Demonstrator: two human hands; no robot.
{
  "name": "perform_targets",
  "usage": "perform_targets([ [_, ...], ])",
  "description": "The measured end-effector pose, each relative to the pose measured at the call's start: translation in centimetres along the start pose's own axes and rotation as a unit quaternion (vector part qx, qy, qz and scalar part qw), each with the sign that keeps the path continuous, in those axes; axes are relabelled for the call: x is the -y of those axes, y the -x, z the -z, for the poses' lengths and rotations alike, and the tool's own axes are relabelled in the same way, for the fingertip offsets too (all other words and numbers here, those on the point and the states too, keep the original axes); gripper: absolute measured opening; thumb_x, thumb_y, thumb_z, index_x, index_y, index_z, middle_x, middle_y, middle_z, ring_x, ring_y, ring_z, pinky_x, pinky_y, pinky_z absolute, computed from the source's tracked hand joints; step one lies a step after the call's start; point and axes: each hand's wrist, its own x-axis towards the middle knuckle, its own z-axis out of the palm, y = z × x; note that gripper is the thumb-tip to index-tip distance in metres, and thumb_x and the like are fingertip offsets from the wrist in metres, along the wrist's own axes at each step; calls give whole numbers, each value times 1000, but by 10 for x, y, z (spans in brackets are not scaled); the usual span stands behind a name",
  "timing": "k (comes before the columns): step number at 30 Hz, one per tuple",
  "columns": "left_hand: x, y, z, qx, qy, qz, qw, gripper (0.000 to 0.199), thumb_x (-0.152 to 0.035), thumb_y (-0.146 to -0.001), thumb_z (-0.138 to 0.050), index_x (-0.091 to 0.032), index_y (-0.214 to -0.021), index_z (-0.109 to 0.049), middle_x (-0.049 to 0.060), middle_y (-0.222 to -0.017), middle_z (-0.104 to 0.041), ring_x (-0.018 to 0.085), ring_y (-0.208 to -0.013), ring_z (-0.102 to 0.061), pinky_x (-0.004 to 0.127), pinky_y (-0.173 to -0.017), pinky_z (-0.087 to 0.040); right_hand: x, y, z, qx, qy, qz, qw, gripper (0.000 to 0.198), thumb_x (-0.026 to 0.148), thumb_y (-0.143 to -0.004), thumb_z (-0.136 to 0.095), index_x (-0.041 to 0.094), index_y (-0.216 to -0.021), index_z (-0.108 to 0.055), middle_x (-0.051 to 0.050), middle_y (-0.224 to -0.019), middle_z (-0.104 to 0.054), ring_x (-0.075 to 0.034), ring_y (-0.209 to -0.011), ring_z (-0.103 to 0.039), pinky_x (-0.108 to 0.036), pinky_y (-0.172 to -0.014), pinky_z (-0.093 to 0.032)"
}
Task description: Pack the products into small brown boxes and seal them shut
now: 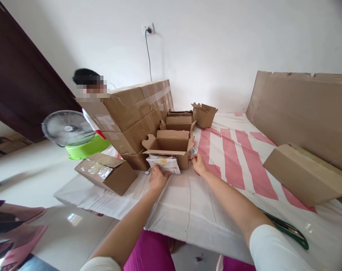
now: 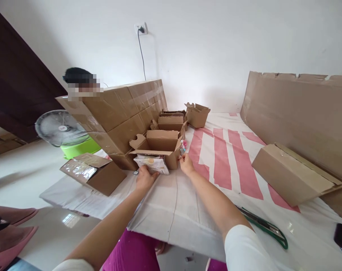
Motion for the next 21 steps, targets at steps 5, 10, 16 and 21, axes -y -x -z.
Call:
perform_targets([
  [5,-17,-11,-15,-14,6,28,999,50,-36,-72,-70,-16,-108,-42,22,-118,-51,39,-110,-57,53,-88,-45,17,20,18,20,45,37,998,11,32,-81,-49,24,-75,-42,2,-71,-56,-17,-71,-55,-32,-70,-47],
  [10,-33,-26,-27,-31,10,36,999,52,-34,-72,-69,-14,-111,-42,26,-120,-50,41,-111,-58,55,-88,-46,31,85,48,76,71,100,989,7,26,-76,-54,23,-73,-48,2,-70,-55,-14,-66,-50,-27,-64,-43],
  [16,-45,-40,-31,1,-11,32,999,65,-34,-75,-66,-6,-125,-35,30,-130,-44,48,-120,-49,61,-95,-41,37,197,114,88,119,191,970,12,12,-70,-54,23,-74,-52,-1,-81,-61,-15,-77,-57,-29,-74,-47],
  [21,-31,-35,-39,18,-25,-54,998,70,-30,-78,-62,-9,-136,-29,19,-138,-42,39,-132,-39,53,-109,-34,22,266,217,-101,282,169,939,13,12,-76,-49,25,-75,-54,-4,-83,-66,-19,-84,-62,-34,-79,-49],
])
